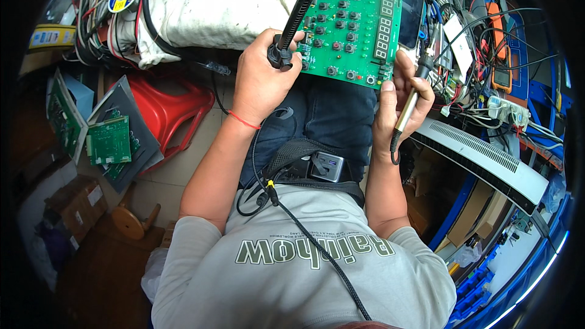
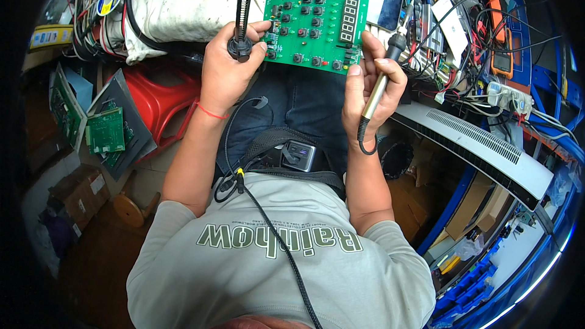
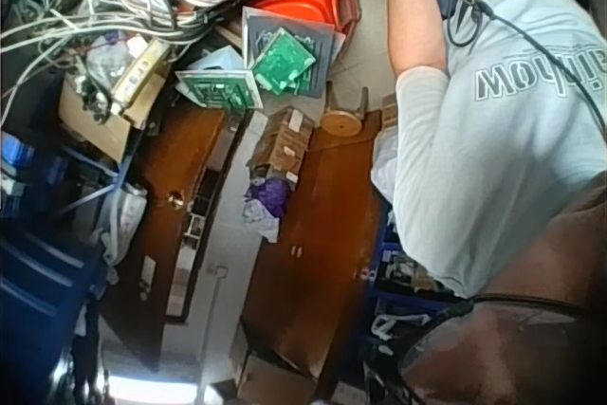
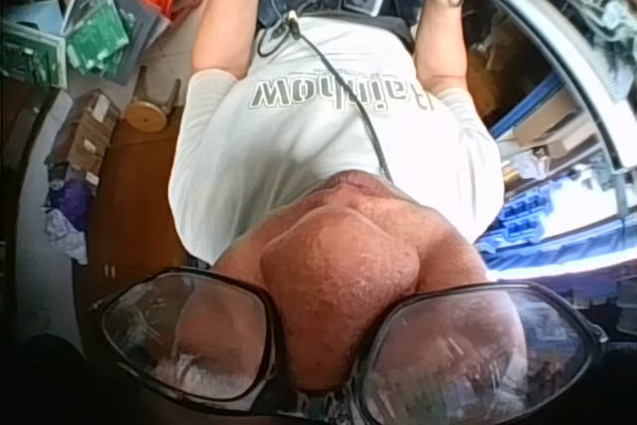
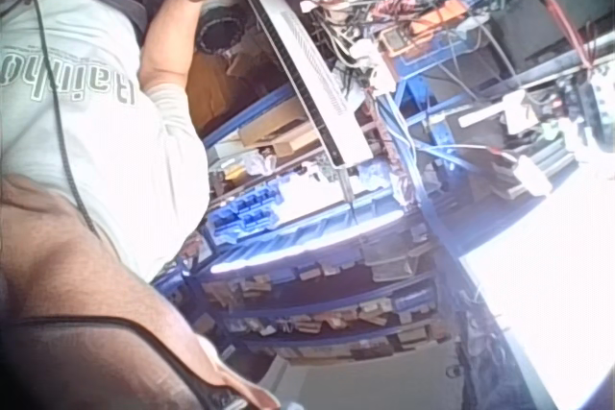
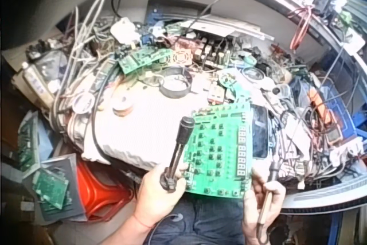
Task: The person uses a soldering iron and a hot air gun to work on a green circuit board. They repeatedly heat specific points on the board with the soldering iron while applying hot air, then flip the board to continue on the other side.
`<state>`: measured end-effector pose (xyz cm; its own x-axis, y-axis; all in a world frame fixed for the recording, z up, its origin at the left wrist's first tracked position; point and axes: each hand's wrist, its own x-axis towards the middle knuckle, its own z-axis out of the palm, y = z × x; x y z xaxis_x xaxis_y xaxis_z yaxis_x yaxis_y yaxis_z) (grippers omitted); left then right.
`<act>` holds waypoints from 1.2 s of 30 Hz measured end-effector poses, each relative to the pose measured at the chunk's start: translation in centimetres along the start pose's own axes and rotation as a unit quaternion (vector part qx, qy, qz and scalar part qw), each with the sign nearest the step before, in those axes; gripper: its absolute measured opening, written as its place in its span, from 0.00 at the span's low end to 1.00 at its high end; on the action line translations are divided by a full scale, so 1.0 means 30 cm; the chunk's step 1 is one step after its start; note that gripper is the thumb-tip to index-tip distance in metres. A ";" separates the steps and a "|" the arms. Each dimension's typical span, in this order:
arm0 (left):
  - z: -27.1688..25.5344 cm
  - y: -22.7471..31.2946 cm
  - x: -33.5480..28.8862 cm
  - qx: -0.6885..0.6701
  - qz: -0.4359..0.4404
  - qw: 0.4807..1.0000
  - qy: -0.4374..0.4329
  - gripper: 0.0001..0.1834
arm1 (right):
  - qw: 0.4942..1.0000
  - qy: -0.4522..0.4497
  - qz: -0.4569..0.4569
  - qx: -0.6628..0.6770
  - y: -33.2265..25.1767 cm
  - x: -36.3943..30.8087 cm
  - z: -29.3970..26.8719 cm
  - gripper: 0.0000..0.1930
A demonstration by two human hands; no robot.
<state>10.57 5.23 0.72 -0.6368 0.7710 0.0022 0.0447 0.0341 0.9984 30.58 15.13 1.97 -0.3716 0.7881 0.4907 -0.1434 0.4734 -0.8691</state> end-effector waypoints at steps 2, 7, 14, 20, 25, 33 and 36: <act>0.006 -0.001 -0.004 0.001 0.000 1.000 0.006 0.07 | 1.000 0.000 0.003 0.006 0.005 -0.006 -0.001 0.22; 0.016 -0.006 -0.010 -0.002 0.002 1.000 0.018 0.08 | 1.000 0.003 0.006 -0.018 0.008 -0.022 -0.006 0.23; 0.009 0.006 -0.017 -0.004 -0.003 1.000 0.001 0.07 | 0.999 -0.015 -0.034 -0.002 -0.033 -0.013 0.027 0.25; -0.058 0.051 -0.057 0.006 -0.007 0.998 -0.060 0.10 | 0.996 -0.067 -0.057 0.014 -0.108 0.031 0.103 0.30; -0.084 0.095 -0.118 0.004 0.106 0.994 -0.026 0.22 | 0.989 -0.103 -0.084 0.065 -0.120 0.069 0.189 0.32; -0.092 0.093 -0.116 0.095 0.166 0.975 0.110 0.25 | 0.984 -0.119 -0.085 0.106 -0.108 0.064 0.270 0.27; -0.132 0.064 -0.097 -0.083 0.074 0.980 0.166 0.20 | 0.986 -0.079 -0.068 0.127 -0.096 0.065 0.230 0.23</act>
<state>9.46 0.54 2.86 -0.8495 0.5089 0.1390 0.0479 -0.1879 0.9810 23.94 12.58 5.00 -0.4691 0.6435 0.6049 -0.4196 0.4402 -0.7938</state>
